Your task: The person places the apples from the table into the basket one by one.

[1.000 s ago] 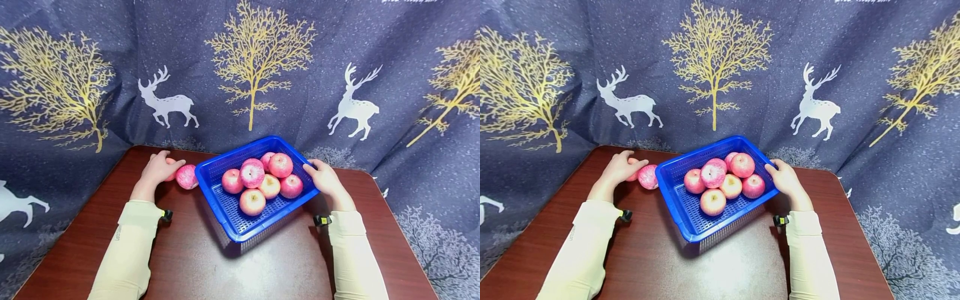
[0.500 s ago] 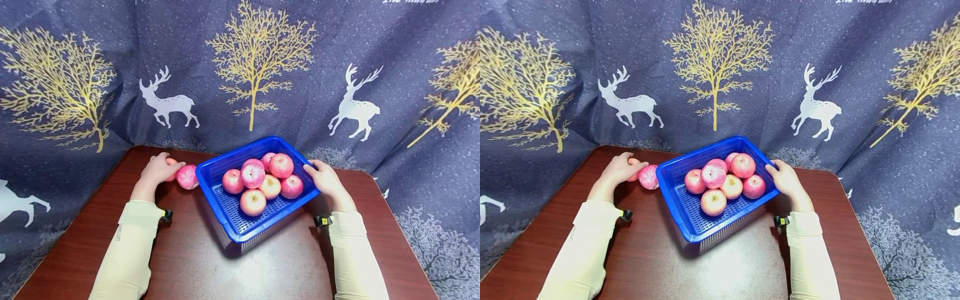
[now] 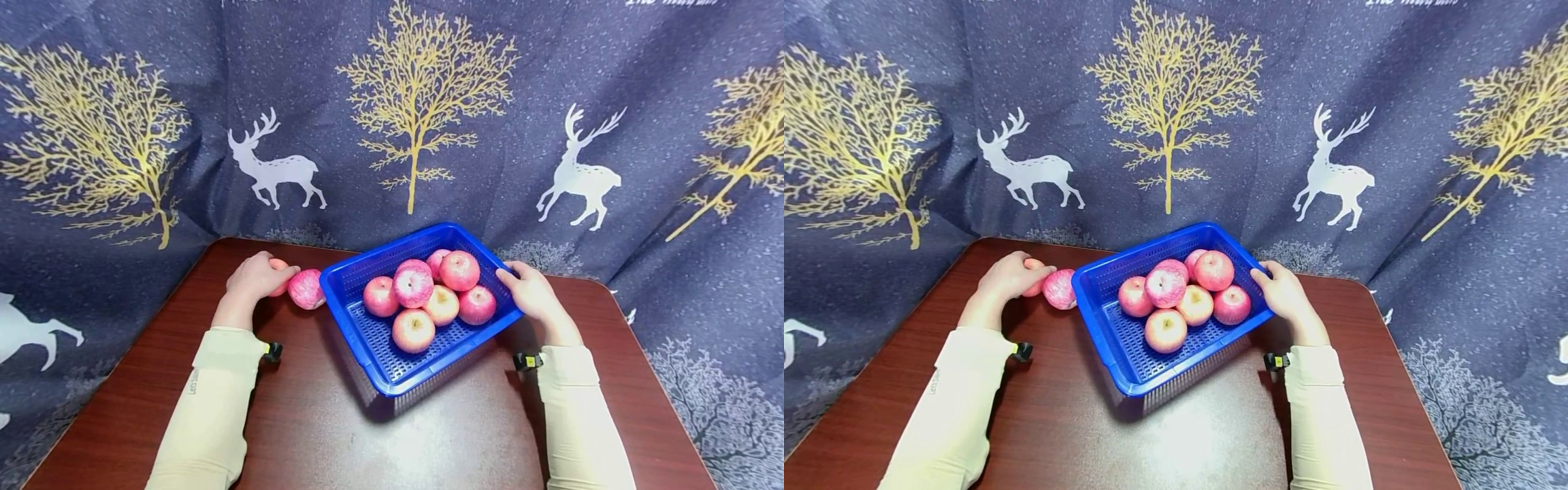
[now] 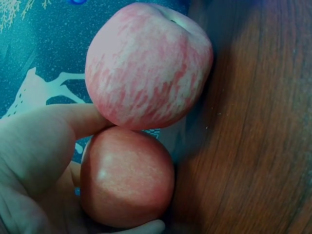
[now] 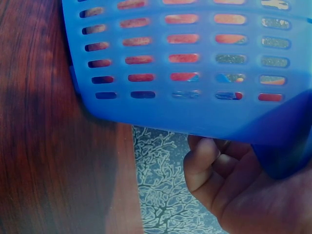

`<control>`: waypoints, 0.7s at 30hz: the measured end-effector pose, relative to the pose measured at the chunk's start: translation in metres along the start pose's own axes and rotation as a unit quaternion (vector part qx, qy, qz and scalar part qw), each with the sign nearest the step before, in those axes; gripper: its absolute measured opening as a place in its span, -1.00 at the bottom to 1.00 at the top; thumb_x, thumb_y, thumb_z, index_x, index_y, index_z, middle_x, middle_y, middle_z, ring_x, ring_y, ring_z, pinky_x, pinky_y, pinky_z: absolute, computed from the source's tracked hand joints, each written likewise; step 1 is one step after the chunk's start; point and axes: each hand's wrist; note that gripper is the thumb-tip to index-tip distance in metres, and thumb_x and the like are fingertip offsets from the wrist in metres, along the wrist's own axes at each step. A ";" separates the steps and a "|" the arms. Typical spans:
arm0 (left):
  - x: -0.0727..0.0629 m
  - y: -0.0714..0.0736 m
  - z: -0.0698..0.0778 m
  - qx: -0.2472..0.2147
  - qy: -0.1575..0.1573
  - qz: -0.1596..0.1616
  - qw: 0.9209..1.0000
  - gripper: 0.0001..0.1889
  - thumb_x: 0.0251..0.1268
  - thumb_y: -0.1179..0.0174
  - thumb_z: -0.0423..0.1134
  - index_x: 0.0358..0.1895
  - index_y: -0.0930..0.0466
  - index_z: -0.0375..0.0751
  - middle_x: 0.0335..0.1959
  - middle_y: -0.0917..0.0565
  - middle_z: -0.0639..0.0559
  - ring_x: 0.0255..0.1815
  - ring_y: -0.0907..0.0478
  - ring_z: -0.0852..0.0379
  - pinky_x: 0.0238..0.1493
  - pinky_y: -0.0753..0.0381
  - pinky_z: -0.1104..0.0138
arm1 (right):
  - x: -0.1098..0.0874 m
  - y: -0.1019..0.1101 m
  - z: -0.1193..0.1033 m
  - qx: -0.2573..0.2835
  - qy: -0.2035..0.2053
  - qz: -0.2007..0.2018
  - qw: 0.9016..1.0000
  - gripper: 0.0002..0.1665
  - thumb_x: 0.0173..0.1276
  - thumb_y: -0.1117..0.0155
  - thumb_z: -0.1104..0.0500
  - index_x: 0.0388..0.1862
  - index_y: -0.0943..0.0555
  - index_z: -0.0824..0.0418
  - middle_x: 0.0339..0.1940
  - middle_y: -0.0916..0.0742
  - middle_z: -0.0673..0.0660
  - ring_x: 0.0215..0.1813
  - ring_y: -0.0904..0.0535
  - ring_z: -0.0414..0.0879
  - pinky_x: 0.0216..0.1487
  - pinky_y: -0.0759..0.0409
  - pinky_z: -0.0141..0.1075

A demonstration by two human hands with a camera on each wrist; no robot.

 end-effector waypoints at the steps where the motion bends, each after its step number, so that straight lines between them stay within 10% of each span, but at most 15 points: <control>1: 0.000 0.000 0.000 0.000 0.003 0.001 1.000 -0.07 0.47 -0.18 0.42 0.48 -0.43 -0.39 0.38 -0.57 -0.48 0.36 -0.52 -0.44 0.29 -0.52 -0.37 | 0.000 0.000 0.000 -0.001 0.001 0.000 1.000 -0.33 0.79 -0.08 -0.13 0.51 -0.56 0.37 0.39 -0.67 0.46 0.33 -0.61 0.34 0.46 -0.44 0.25; 21: -0.005 0.012 0.006 -0.034 0.016 0.094 0.995 -0.16 0.46 -0.18 0.44 0.34 -0.51 -0.33 0.27 -0.58 -0.48 0.28 -0.56 -0.46 0.17 -0.57 -0.37 | 0.000 0.002 -0.002 -0.011 0.000 -0.003 1.000 -0.31 0.79 -0.07 -0.15 0.54 -0.54 0.36 0.42 -0.66 0.46 0.35 -0.60 0.35 0.48 -0.42 0.26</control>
Point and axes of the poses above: each hand's wrist, its own x-axis towards the middle knuckle, its own y-axis out of the back of the hand, z = x × y
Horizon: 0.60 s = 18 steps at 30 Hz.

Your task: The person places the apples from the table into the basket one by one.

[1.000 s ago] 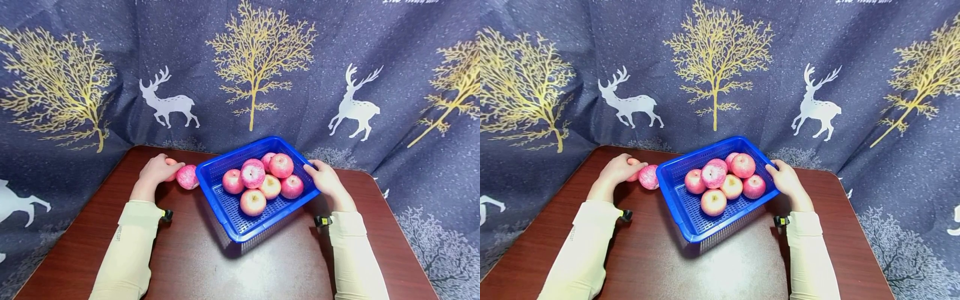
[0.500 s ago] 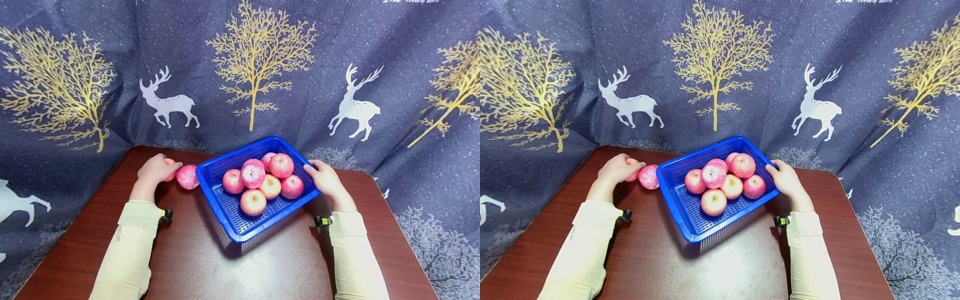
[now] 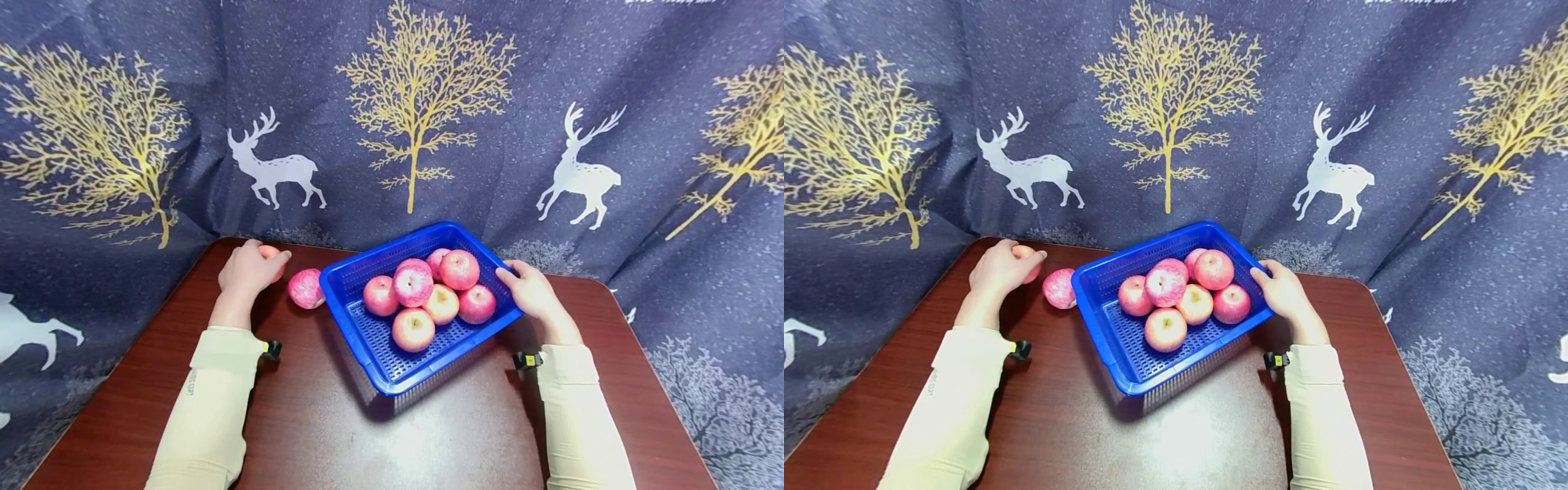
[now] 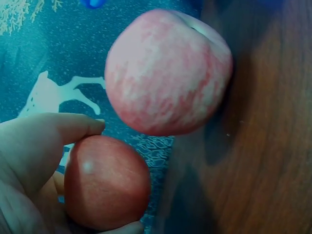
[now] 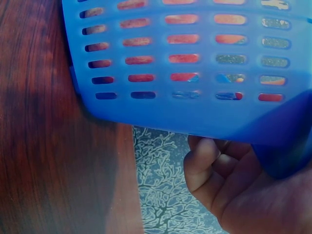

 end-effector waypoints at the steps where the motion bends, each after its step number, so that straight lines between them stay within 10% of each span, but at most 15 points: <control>1: -0.001 0.001 0.002 -0.004 -0.002 0.008 1.000 -0.18 0.46 -0.17 0.45 0.29 -0.52 -0.31 0.24 -0.59 -0.47 0.25 -0.58 -0.45 0.14 -0.58 -0.37 | 0.000 0.000 0.000 0.000 -0.001 -0.001 1.000 -0.31 0.80 -0.07 -0.15 0.54 -0.54 0.36 0.42 -0.66 0.46 0.35 -0.60 0.35 0.48 -0.42 0.26; 18: -0.021 0.021 0.035 -0.082 -0.020 0.098 0.992 -0.09 0.44 -0.19 0.45 0.59 -0.49 -0.18 0.44 -0.59 -0.38 0.38 -0.55 -0.42 0.32 -0.50 -0.38 | -0.001 -0.001 -0.001 0.003 -0.001 0.001 1.000 -0.32 0.80 -0.08 -0.14 0.52 -0.55 0.36 0.40 -0.67 0.46 0.33 -0.61 0.35 0.46 -0.43 0.26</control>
Point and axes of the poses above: each hand's wrist, its own x-axis towards the middle knuckle, its own y-axis out of the back of the hand, z = x × y
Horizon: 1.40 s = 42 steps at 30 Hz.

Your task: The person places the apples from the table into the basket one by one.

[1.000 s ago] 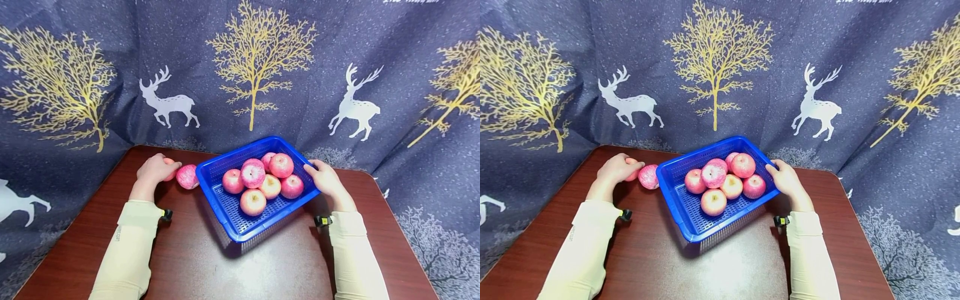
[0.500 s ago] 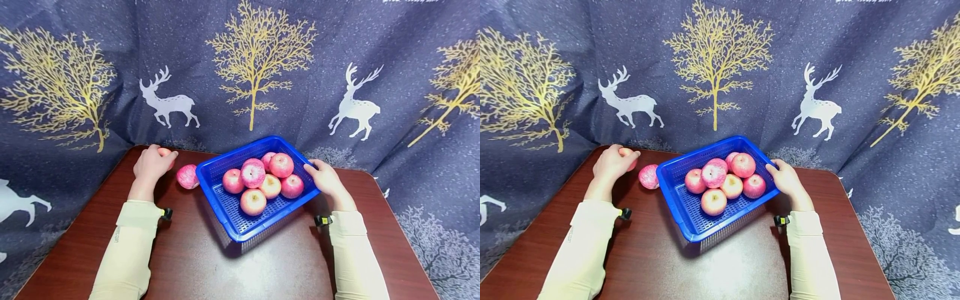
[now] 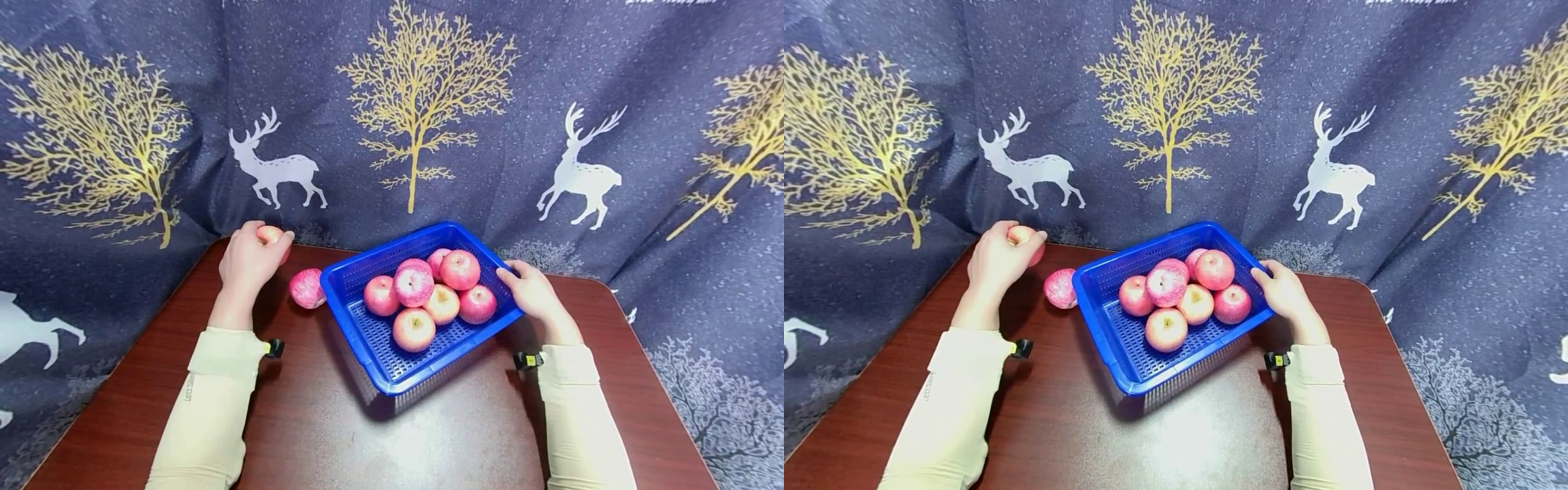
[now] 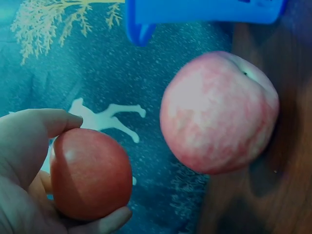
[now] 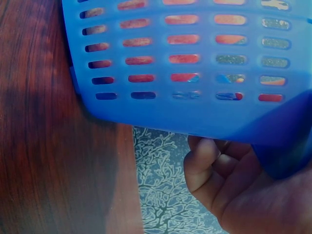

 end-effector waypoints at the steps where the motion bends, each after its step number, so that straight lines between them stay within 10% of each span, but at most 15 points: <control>1: -0.001 0.001 0.002 -0.003 -0.001 0.002 1.000 -0.09 0.44 -0.18 0.45 0.59 -0.49 -0.17 0.44 -0.59 -0.37 0.38 -0.54 -0.42 0.33 -0.50 -0.37 | 0.000 0.000 0.000 0.000 0.000 -0.001 1.000 -0.32 0.80 -0.07 -0.14 0.53 -0.55 0.37 0.41 -0.67 0.46 0.34 -0.61 0.35 0.46 -0.43 0.26; 25: -0.030 0.004 0.047 -0.053 -0.073 0.029 0.996 -0.18 0.41 -0.31 0.34 0.55 -0.56 -0.12 0.43 -0.63 -0.30 0.38 -0.58 -0.35 0.32 -0.55 -0.28 | 0.000 0.002 0.000 -0.003 0.001 0.000 1.000 -0.32 0.79 -0.07 -0.14 0.53 -0.54 0.38 0.41 -0.66 0.48 0.35 -0.60 0.37 0.47 -0.43 0.27; 42: -0.043 -0.018 0.064 -0.044 -0.167 -0.024 0.985 -0.19 0.44 -0.33 0.32 0.55 -0.56 -0.16 0.44 -0.61 -0.27 0.39 -0.59 -0.31 0.30 -0.57 -0.28 | 0.001 0.000 0.001 0.002 -0.001 -0.001 1.000 -0.32 0.79 -0.07 -0.15 0.52 -0.55 0.37 0.40 -0.67 0.47 0.33 -0.61 0.35 0.45 -0.44 0.26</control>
Point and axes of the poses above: each hand's wrist, its own x-axis towards the middle knuckle, its own y-axis out of the back of the hand, z = x × y
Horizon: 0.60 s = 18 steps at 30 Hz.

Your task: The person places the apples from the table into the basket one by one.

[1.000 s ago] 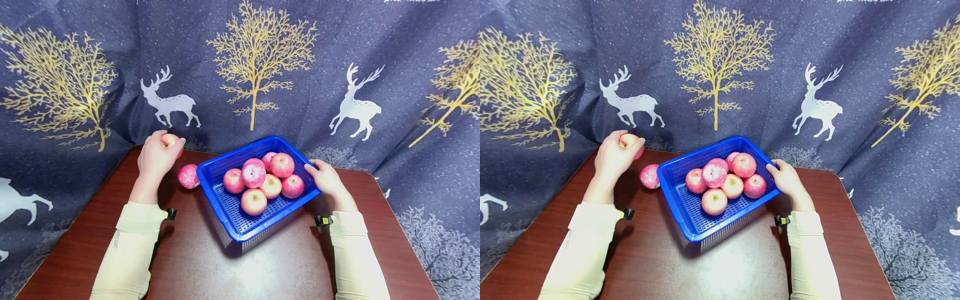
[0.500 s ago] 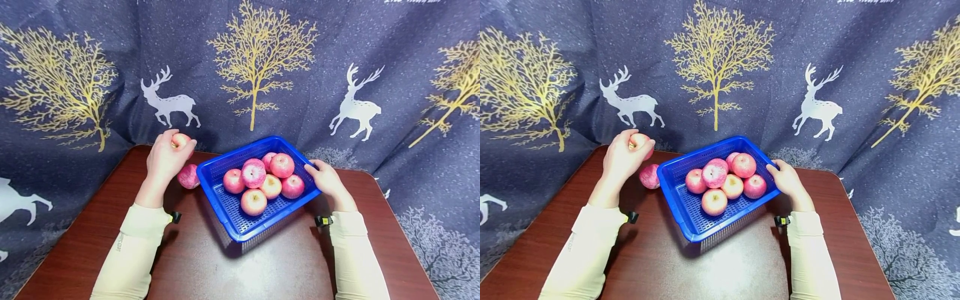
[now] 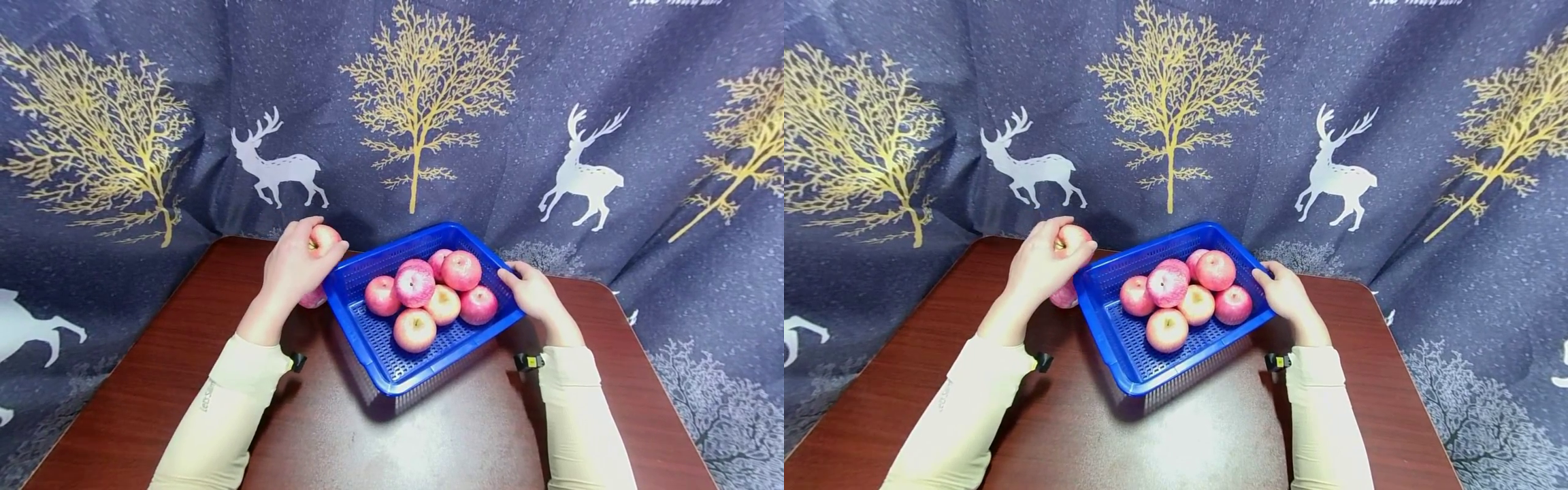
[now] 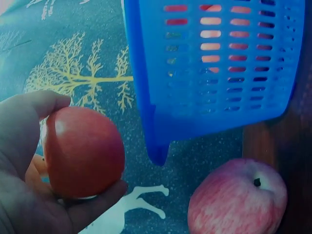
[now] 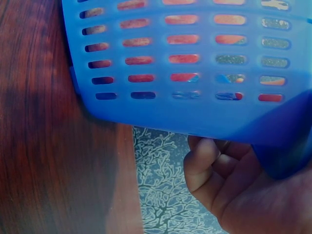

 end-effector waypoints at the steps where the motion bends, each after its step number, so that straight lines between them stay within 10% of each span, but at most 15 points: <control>1: 0.000 -0.001 0.001 -0.001 -0.004 -0.006 1.000 -0.19 0.44 -0.34 0.32 0.55 -0.56 -0.15 0.43 -0.61 -0.26 0.38 -0.60 -0.31 0.31 -0.57 -0.28 | 0.000 0.000 0.000 0.000 0.000 0.000 1.000 -0.32 0.79 -0.07 -0.15 0.52 -0.55 0.37 0.40 -0.67 0.47 0.33 -0.61 0.35 0.45 -0.44 0.26; 18: -0.007 -0.020 0.007 -0.002 -0.141 -0.102 0.985 -0.15 0.36 -0.47 0.23 0.57 -0.54 -0.19 0.44 -0.61 -0.18 0.44 -0.56 -0.17 0.37 -0.61 -0.15 | 0.000 -0.001 0.000 0.007 -0.005 -0.006 1.000 -0.30 0.79 -0.07 -0.18 0.52 -0.56 0.35 0.38 -0.68 0.45 0.31 -0.62 0.34 0.44 -0.45 0.25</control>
Point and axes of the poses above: each hand's wrist, its own x-axis towards the middle knuckle, its own y-axis out of the back of the hand, z = x × y
